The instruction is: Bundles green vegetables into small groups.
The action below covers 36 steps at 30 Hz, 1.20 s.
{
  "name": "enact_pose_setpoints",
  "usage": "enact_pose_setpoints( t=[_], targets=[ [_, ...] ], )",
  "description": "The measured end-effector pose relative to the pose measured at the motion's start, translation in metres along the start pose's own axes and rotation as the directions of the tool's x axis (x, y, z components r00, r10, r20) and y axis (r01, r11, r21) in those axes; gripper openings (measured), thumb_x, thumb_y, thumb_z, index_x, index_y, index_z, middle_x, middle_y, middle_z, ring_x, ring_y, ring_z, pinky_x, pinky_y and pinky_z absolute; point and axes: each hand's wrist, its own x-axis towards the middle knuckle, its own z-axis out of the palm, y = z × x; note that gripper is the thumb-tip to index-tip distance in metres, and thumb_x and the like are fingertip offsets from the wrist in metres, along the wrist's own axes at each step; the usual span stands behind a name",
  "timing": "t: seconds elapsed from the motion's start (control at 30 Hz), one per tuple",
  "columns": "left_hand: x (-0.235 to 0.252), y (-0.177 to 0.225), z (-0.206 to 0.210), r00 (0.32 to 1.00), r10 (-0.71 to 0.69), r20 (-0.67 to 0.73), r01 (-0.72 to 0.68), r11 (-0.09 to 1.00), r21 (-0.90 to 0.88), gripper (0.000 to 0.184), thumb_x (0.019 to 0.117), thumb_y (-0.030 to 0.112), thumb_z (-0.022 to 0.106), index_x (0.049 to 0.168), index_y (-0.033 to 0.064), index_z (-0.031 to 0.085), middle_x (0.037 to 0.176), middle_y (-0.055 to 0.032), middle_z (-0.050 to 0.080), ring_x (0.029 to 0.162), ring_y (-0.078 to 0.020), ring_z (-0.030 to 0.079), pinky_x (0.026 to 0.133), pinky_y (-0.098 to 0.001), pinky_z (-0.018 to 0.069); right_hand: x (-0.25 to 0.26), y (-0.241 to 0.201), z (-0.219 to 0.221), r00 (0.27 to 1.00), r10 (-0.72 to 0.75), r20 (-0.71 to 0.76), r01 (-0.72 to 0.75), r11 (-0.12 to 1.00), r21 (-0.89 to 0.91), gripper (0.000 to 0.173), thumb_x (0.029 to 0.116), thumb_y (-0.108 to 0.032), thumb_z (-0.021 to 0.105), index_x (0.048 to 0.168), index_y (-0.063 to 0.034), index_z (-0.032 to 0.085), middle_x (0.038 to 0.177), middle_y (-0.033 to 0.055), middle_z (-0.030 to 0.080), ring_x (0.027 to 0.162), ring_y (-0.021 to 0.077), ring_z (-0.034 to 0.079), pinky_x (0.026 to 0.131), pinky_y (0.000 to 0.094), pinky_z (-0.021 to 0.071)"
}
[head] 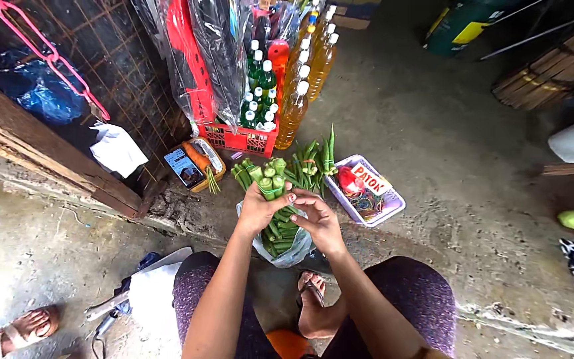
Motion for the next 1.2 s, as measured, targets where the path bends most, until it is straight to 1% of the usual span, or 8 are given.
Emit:
enact_pose_setpoints(
  t=[0.23, 0.43, 0.57, 0.83, 0.9, 1.0, 1.1, 1.2],
  targets=[
    [-0.005, -0.009, 0.004, 0.997, -0.072, 0.038, 0.072, 0.997, -0.002, 0.052, 0.0822, -0.005, 0.076, 0.130, -0.0045, 0.054, 0.105, -0.0088, 0.071, 0.096, -0.0114, 0.070, 0.092, -0.0293, 0.0586, 0.004, -0.010, 0.027, 0.990, -0.072, 0.120, 0.109, 0.934, -0.339, 0.090, 0.0778, -0.027, 0.085, 0.147, 0.0099, 0.040, 0.143, 0.0232, 0.054, 0.133, 0.0185, 0.054, 0.112, 0.0332, 0.0451],
    [-0.001, 0.022, -0.036, 0.925, -0.055, -0.376, 0.116, 0.983, 0.143, 0.066, 0.0984, 0.021, 0.068, 0.152, 0.0007, 0.036, 0.147, -0.0183, 0.051, 0.130, -0.0243, 0.055, 0.107, -0.0431, 0.0489, 0.062, 0.033, 0.026, 0.984, 0.178, 0.028, -0.156, 0.920, -0.360, 0.077, 0.0853, -0.010, 0.079, 0.150, 0.0016, 0.040, 0.135, 0.0212, 0.061, 0.119, 0.0261, 0.064, 0.100, 0.0440, 0.0553],
    [0.004, 0.033, -0.052, 0.791, 0.001, -0.612, -0.018, 1.000, -0.022, 0.039, 0.1053, 0.018, 0.056, 0.139, 0.0014, 0.046, 0.134, -0.0145, 0.056, 0.118, -0.0203, 0.060, 0.101, -0.0382, 0.0502, 0.121, 0.081, 0.034, 0.952, 0.297, -0.078, -0.292, 0.793, -0.535, 0.079, 0.0867, -0.013, 0.081, 0.153, -0.0049, 0.040, 0.141, 0.0261, 0.056, 0.125, 0.0418, 0.060, 0.102, 0.0596, 0.0498],
    [0.012, 0.034, -0.047, 0.815, -0.027, -0.579, 0.047, 0.999, 0.019, 0.030, 0.1067, 0.014, 0.049, 0.133, 0.0006, 0.050, 0.128, -0.0130, 0.057, 0.112, -0.0179, 0.061, 0.098, -0.0374, 0.0516, 0.133, 0.153, 0.090, 0.814, 0.573, 0.097, -0.155, 0.375, -0.914, 0.078, 0.1029, -0.045, 0.059, 0.165, -0.0185, 0.021, 0.168, 0.0157, 0.026, 0.151, 0.0438, 0.027, 0.117, 0.0673, 0.0256],
    [0.012, 0.034, -0.049, 0.816, -0.032, -0.577, 0.062, 0.998, 0.032, 0.030, 0.1075, 0.015, 0.048, 0.133, 0.0007, 0.050, 0.126, -0.0119, 0.058, 0.110, -0.0164, 0.062, 0.097, -0.0364, 0.0518, 0.133, 0.141, 0.083, 0.829, 0.544, 0.131, -0.093, 0.365, -0.926, 0.074, 0.1026, -0.055, 0.053, 0.163, -0.0196, 0.030, 0.169, 0.0127, 0.025, 0.153, 0.0412, 0.024, 0.119, 0.0664, 0.0211],
    [0.012, 0.035, -0.050, 0.814, -0.031, -0.581, 0.061, 0.998, 0.033, 0.026, 0.1070, 0.014, 0.047, 0.129, 0.0008, 0.052, 0.121, -0.0099, 0.060, 0.108, -0.0155, 0.063, 0.096, -0.0353, 0.0527, 0.136, 0.116, 0.037, 0.974, 0.223, -0.028, -0.118, 0.401, -0.908, 0.067, 0.0976, -0.050, 0.064, 0.150, -0.0098, 0.052, 0.157, 0.0229, 0.042, 0.139, 0.0507, 0.041, 0.105, 0.0727, 0.0360],
    [0.009, 0.033, -0.047, 0.814, -0.024, -0.580, 0.070, 0.996, 0.056, 0.025, 0.1069, 0.014, 0.047, 0.128, 0.0012, 0.052, 0.122, -0.0098, 0.058, 0.110, -0.0155, 0.062, 0.096, -0.0351, 0.0522, 0.152, 0.108, -0.018, 0.900, 0.182, -0.395, -0.433, 0.292, -0.853, 0.081, 0.0912, -0.042, 0.073, 0.154, -0.0027, 0.041, 0.155, 0.0323, 0.037, 0.138, 0.0560, 0.038, 0.104, 0.0736, 0.0351],
    [0.011, 0.030, -0.041, 0.838, -0.046, -0.543, 0.105, 0.991, 0.079, 0.029, 0.1077, 0.015, 0.045, 0.132, -0.0001, 0.050, 0.126, -0.0128, 0.056, 0.113, -0.0173, 0.060, 0.097, -0.0369, 0.0513, 0.159, 0.123, -0.050, 0.839, 0.311, -0.447, -0.495, 0.094, -0.864, 0.077, 0.0973, -0.039, 0.067, 0.157, -0.0016, 0.035, 0.153, 0.0329, 0.039, 0.139, 0.0521, 0.040, 0.110, 0.0662, 0.0346]
  ],
)
